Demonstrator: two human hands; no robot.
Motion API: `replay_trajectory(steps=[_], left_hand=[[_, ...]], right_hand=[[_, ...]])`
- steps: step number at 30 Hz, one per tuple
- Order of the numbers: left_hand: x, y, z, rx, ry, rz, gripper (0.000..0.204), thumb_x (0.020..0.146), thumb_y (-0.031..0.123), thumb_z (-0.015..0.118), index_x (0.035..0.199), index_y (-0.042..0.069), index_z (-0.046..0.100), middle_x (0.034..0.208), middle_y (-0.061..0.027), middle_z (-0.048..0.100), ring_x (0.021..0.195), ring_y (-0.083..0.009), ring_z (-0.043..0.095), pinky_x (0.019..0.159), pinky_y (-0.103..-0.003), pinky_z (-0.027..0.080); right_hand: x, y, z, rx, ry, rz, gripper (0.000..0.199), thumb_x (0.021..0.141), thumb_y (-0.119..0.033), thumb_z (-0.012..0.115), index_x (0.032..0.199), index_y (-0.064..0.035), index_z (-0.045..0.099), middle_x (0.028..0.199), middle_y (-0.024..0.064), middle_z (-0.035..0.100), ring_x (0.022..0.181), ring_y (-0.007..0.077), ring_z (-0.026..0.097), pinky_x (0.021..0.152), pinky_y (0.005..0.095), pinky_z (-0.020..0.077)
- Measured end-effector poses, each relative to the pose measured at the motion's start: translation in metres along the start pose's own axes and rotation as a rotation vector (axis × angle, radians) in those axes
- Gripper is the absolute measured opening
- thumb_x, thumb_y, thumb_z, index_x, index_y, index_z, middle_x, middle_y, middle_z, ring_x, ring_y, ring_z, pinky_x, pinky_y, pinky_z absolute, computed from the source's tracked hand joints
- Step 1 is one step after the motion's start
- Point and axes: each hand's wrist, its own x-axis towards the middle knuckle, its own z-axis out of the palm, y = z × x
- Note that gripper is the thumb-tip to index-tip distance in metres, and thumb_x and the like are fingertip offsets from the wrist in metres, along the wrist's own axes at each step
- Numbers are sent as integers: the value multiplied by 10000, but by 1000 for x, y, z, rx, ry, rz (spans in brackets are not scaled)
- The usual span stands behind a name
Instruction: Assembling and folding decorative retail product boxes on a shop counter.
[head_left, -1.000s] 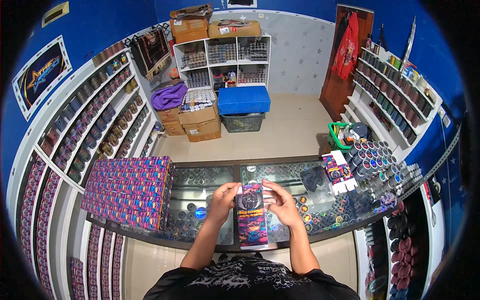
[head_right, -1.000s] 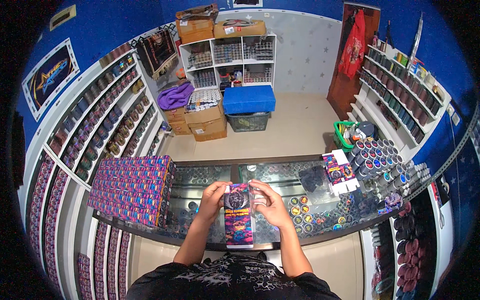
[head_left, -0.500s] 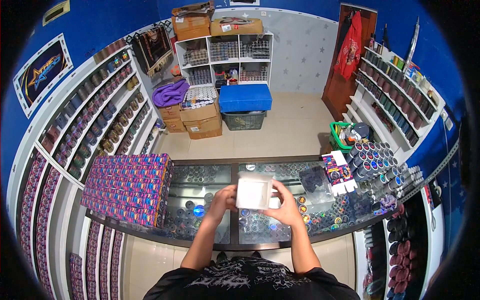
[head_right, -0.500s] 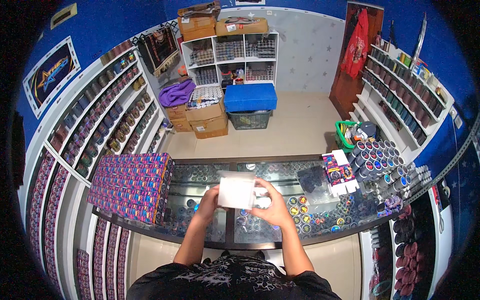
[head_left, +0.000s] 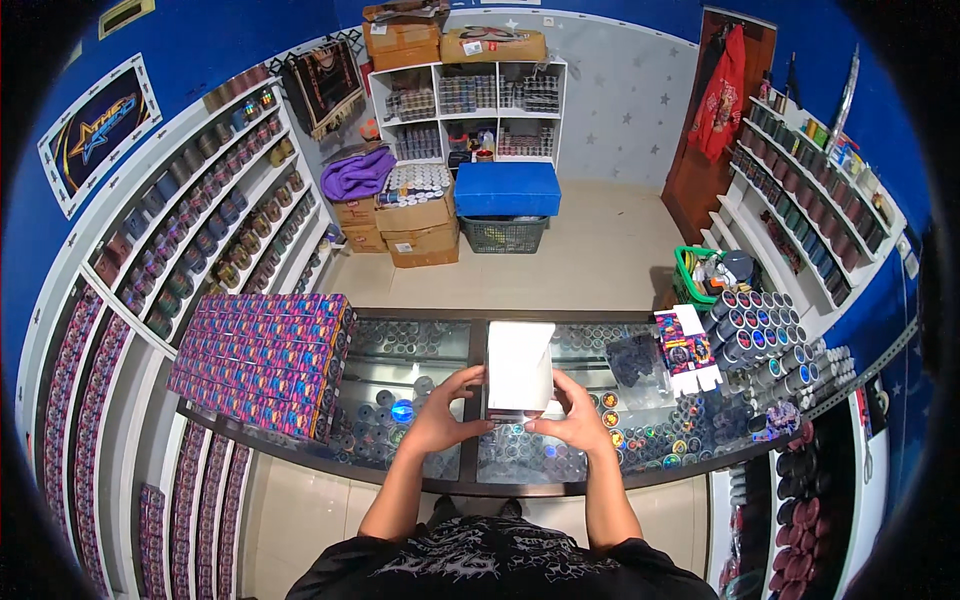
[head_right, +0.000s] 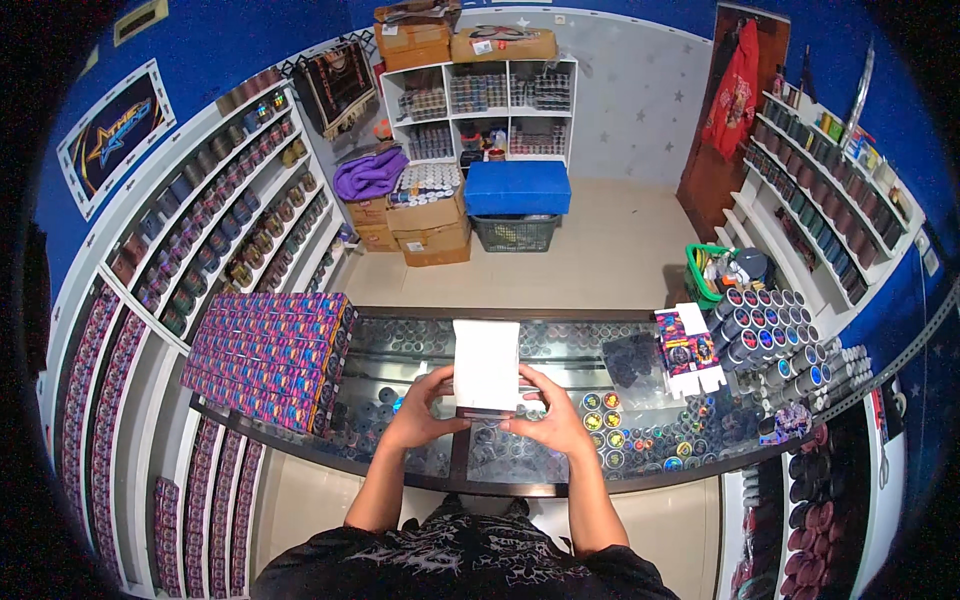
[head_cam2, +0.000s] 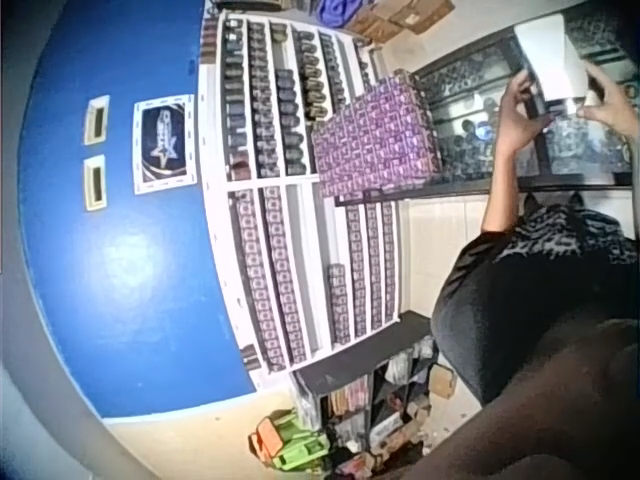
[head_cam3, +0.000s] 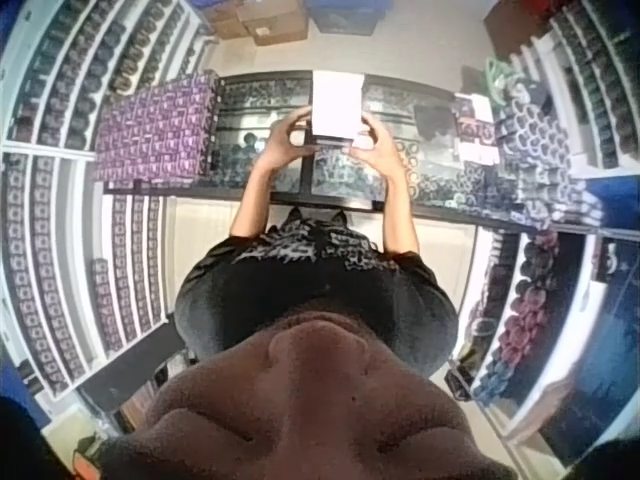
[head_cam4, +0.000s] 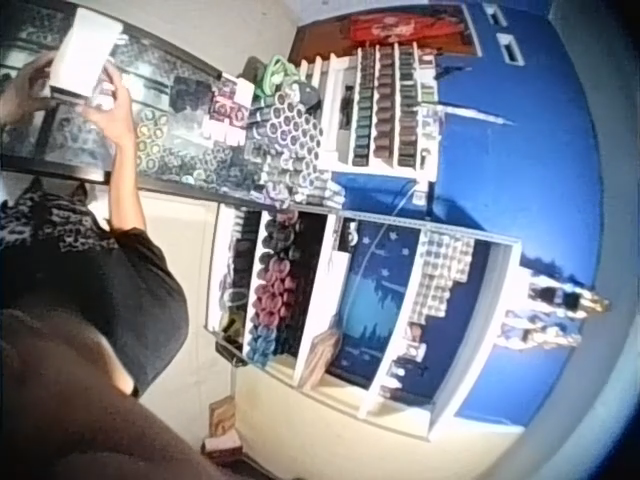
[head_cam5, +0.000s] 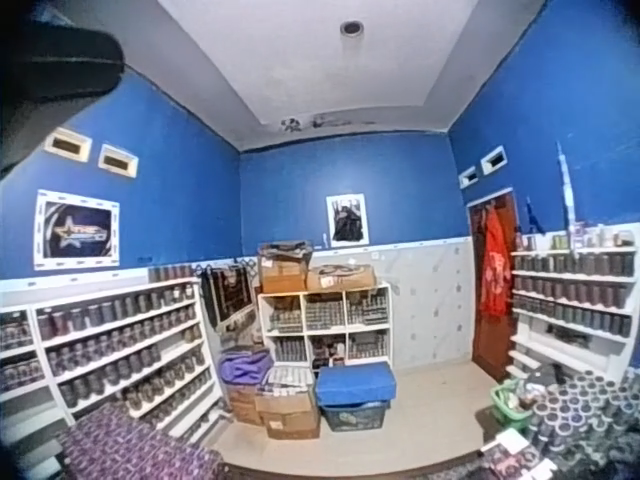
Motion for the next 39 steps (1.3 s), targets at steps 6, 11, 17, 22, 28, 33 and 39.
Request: replay_trajectory(steps=[6, 11, 17, 22, 28, 33, 39], left_hand=[[-13, 10, -9, 211, 22, -81, 819, 663, 91, 834, 1390, 127, 458, 1318, -73, 559, 1223, -203, 523, 985, -387, 434], [-27, -2, -36, 225, -5, -76, 791, 672, 152, 849, 1372, 126, 483, 1253, -70, 600, 1167, -204, 550, 942, -377, 445], [-44, -21, -83, 41, -77, -81, 808, 664, 195, 870, 1363, 80, 482, 1201, -65, 620, 1118, -175, 562, 929, -366, 443], [-64, -44, -126, 40, -65, -110, 803, 650, 223, 870, 1341, 53, 499, 1226, -102, 610, 1118, -195, 565, 925, -381, 456], [-93, -129, -148, 190, -72, -200, 730, 646, 143, 848, 1285, 24, 516, 1154, -146, 645, 1078, -243, 613, 899, -371, 486], [-102, -122, -148, 300, -138, -392, 671, 660, 100, 809, 1255, 19, 508, 1008, -139, 669, 743, -160, 650, 671, -311, 520], [-102, -145, -147, 197, -90, -313, 630, 671, 83, 808, 1229, 24, 523, 885, -94, 655, 645, -111, 617, 582, -276, 498]], right_hand=[[1, 15, 17, -137, 37, -9, 732, 606, 8, 811, 1282, -13, 531, 1141, 31, 602, 1027, 131, 572, 852, 298, 490], [1, 16, 45, -52, 53, 60, 686, 649, -19, 811, 1277, -16, 535, 1035, 11, 620, 958, 98, 580, 818, 269, 488], [9, 23, 84, -8, 17, 152, 840, 652, -143, 855, 1377, -5, 453, 1140, 42, 631, 894, 93, 548, 781, 252, 448], [21, 38, 142, -7, 44, 144, 816, 636, -107, 861, 1353, -24, 479, 1175, 36, 611, 928, 106, 535, 779, 254, 453], [20, 103, 203, -221, 183, 221, 811, 608, 11, 819, 1346, -79, 497, 1146, 47, 594, 905, 149, 544, 785, 295, 508], [6, 142, 228, -261, 259, 297, 838, 589, -31, 813, 1355, -67, 474, 1045, 48, 611, 833, 150, 562, 737, 308, 515], [11, 134, 233, -334, 281, 320, 841, 594, -17, 796, 1361, -47, 454, 1047, 76, 643, 789, 154, 591, 719, 312, 523]])
